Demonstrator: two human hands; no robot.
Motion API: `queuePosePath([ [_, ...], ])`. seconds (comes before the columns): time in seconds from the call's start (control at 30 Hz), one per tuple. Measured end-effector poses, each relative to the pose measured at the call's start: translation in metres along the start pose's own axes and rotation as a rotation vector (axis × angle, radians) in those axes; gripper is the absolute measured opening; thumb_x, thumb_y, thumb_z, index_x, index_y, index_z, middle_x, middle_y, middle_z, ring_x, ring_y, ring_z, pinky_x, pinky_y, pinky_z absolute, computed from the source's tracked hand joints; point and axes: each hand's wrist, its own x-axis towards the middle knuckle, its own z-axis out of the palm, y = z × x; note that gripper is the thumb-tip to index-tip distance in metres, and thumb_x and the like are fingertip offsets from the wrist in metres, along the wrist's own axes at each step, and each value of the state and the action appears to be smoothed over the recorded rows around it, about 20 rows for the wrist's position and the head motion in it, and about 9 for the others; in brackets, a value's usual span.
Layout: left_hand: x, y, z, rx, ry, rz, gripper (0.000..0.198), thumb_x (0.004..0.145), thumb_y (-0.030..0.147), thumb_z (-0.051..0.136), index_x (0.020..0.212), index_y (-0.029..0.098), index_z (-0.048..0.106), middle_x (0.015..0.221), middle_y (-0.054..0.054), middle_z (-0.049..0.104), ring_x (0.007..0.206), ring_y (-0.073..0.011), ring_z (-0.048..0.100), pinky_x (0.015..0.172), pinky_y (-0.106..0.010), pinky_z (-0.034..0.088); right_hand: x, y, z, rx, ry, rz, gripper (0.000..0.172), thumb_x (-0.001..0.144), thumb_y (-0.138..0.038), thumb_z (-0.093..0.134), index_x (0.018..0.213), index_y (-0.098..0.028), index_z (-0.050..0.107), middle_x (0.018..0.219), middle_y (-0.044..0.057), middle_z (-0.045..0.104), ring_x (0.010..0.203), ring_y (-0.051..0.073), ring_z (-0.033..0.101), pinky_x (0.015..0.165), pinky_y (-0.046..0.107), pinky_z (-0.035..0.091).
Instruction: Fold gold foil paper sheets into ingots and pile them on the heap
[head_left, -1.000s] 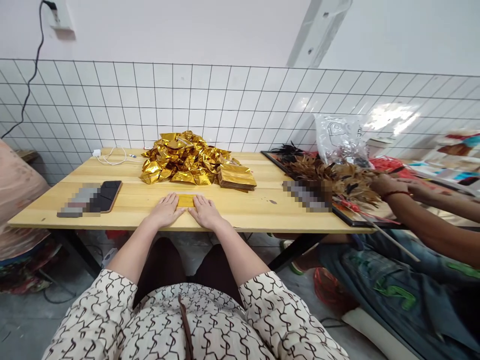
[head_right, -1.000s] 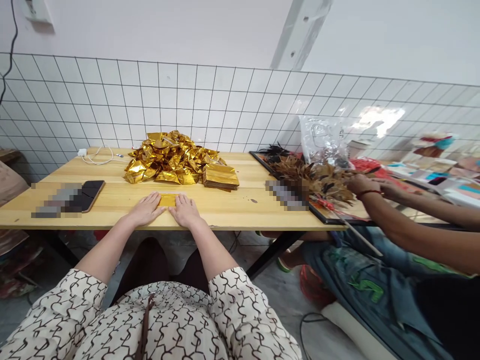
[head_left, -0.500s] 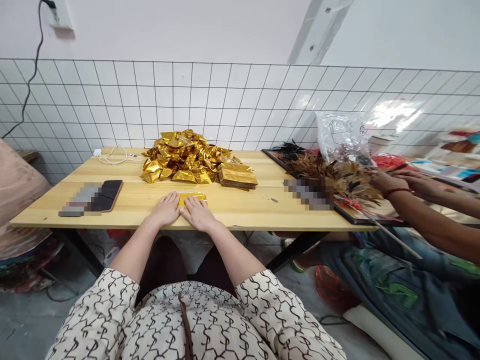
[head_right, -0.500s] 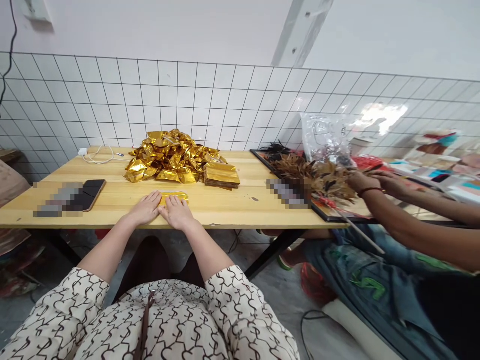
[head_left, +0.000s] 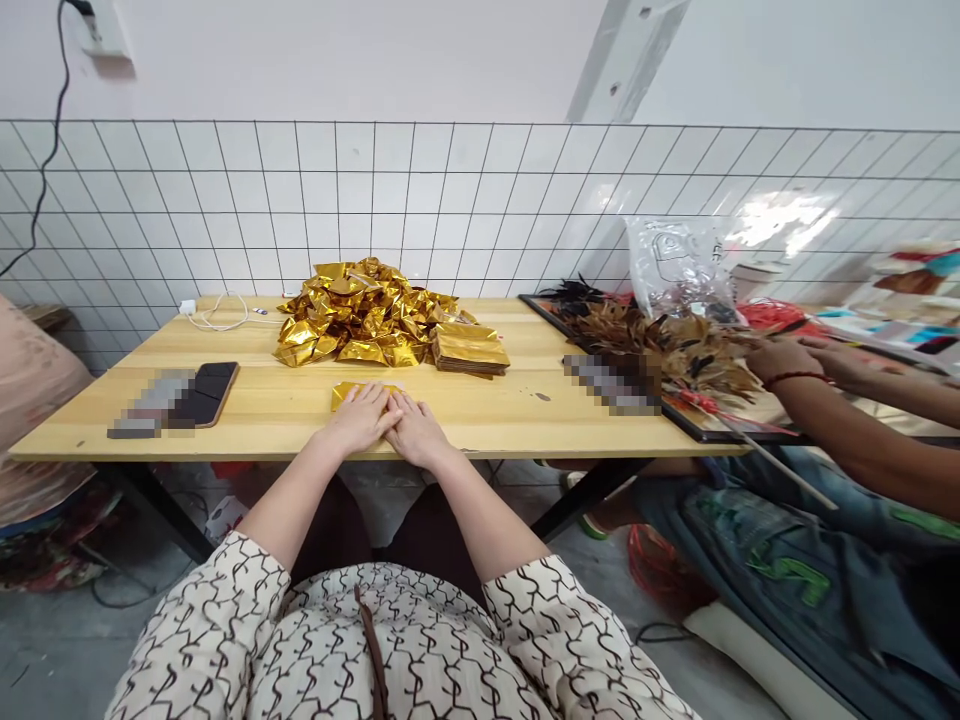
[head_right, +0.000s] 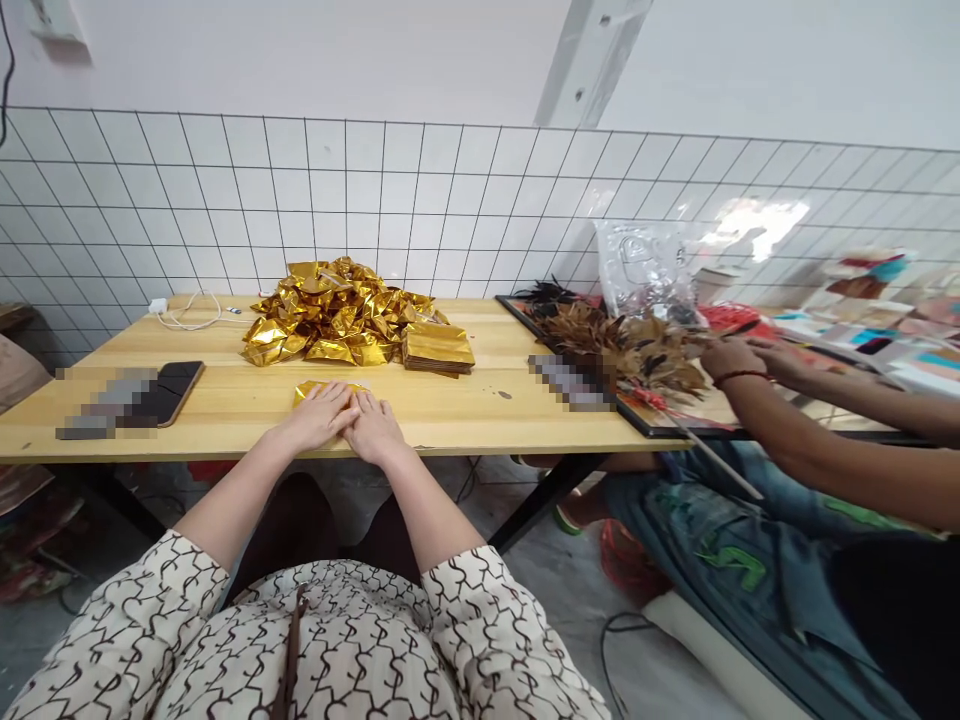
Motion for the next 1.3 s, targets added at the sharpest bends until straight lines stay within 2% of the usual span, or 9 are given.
queuePosePath([
  [0.07, 0.004, 0.006, 0.003, -0.047, -0.025, 0.02, 0.068, 0.096, 0.055, 0.019, 0.149, 0.016, 0.032, 0.158, -0.009, 0.026, 0.148, -0.023, 0.018, 0.119, -0.04, 0.015, 0.001, 0.001, 0.001, 0.005, 0.007, -0.004, 0.064, 0.095, -0.039, 0.023, 0.154, -0.013, 0.016, 0.161, 0.011, 0.018, 0.149, 0.02, 0.013, 0.118, 0.041, 0.014],
  [0.13, 0.005, 0.003, 0.005, -0.071, -0.038, 0.009, 0.068, 0.096, 0.056, 0.018, 0.15, 0.017, 0.03, 0.158, -0.009, 0.025, 0.147, -0.0228, 0.019, 0.118, -0.04, 0.017, 0.001, 0.002, 0.003, 0.011, 0.012, -0.009, 0.064, 0.095, -0.04, 0.023, 0.154, -0.015, 0.017, 0.161, 0.01, 0.019, 0.149, 0.02, 0.013, 0.118, 0.042, 0.014],
  [0.4, -0.014, -0.038, -0.001, -0.001, -0.035, -0.116, 0.073, 0.094, 0.059, 0.023, 0.149, 0.011, 0.032, 0.158, -0.013, 0.021, 0.148, -0.0253, 0.016, 0.118, -0.039, 0.017, 0.001, 0.004, 0.002, 0.012, 0.021, -0.007, 0.068, 0.097, -0.053, 0.02, 0.152, -0.014, 0.026, 0.16, 0.012, 0.02, 0.149, 0.021, 0.013, 0.118, 0.042, 0.013],
  [0.63, -0.014, -0.039, 0.001, 0.044, -0.042, -0.145, 0.065, 0.095, 0.048, 0.024, 0.149, 0.012, 0.03, 0.159, -0.012, 0.021, 0.148, -0.0235, 0.017, 0.118, -0.039, 0.017, 0.007, -0.011, -0.002, 0.014, 0.03, 0.019, 0.071, 0.097, -0.055, 0.016, 0.15, -0.011, 0.029, 0.159, 0.015, 0.023, 0.149, 0.023, 0.014, 0.119, 0.046, 0.009],
  [0.8, -0.012, -0.042, 0.002, 0.069, -0.057, -0.131, 0.059, 0.095, 0.038, 0.026, 0.15, 0.016, 0.029, 0.159, -0.01, 0.022, 0.147, -0.0215, 0.018, 0.118, -0.039, 0.018, 0.019, -0.03, -0.001, 0.05, 0.005, -0.065, 0.07, 0.097, -0.055, 0.012, 0.151, -0.014, 0.027, 0.159, 0.012, 0.024, 0.148, 0.022, 0.016, 0.119, 0.045, 0.011],
  [0.93, -0.011, -0.043, -0.003, 0.026, -0.038, -0.127, 0.06, 0.096, 0.042, 0.027, 0.149, 0.015, 0.032, 0.158, -0.011, 0.024, 0.147, -0.0232, 0.019, 0.117, -0.04, 0.019, 0.023, -0.017, -0.003, 0.047, -0.003, -0.028, 0.066, 0.098, -0.051, 0.015, 0.151, -0.013, 0.028, 0.159, 0.012, 0.021, 0.148, 0.021, 0.015, 0.119, 0.041, 0.012],
  [1.03, -0.006, -0.044, -0.006, -0.012, 0.018, -0.112, 0.057, 0.096, 0.045, 0.029, 0.145, 0.019, 0.041, 0.156, -0.009, 0.033, 0.146, -0.0237, 0.025, 0.116, -0.04, 0.023, 0.022, 0.002, -0.008, 0.025, 0.022, 0.041, 0.062, 0.099, -0.046, 0.018, 0.15, -0.012, 0.029, 0.159, 0.013, 0.023, 0.148, 0.021, 0.017, 0.117, 0.041, 0.015],
  [1.17, 0.004, -0.049, -0.011, -0.031, 0.098, -0.137, 0.043, 0.094, 0.037, 0.037, 0.127, 0.023, 0.062, 0.142, -0.007, 0.053, 0.136, -0.0246, 0.042, 0.111, -0.036, 0.034, 0.024, 0.015, -0.016, -0.02, 0.061, 0.078, 0.053, 0.1, -0.038, 0.024, 0.144, -0.014, 0.04, 0.154, 0.014, 0.035, 0.143, 0.023, 0.029, 0.113, 0.042, 0.024],
  [1.3, 0.011, -0.061, -0.012, -0.141, 0.15, -0.229, 0.033, 0.087, 0.029, 0.052, 0.114, 0.025, 0.071, 0.135, -0.003, 0.06, 0.125, -0.025, 0.055, 0.104, -0.033, 0.043, 0.031, 0.014, -0.022, -0.041, 0.12, 0.096, 0.039, 0.097, -0.027, 0.032, 0.119, -0.018, 0.062, 0.133, 0.013, 0.06, 0.127, 0.024, 0.049, 0.104, 0.04, 0.033],
])
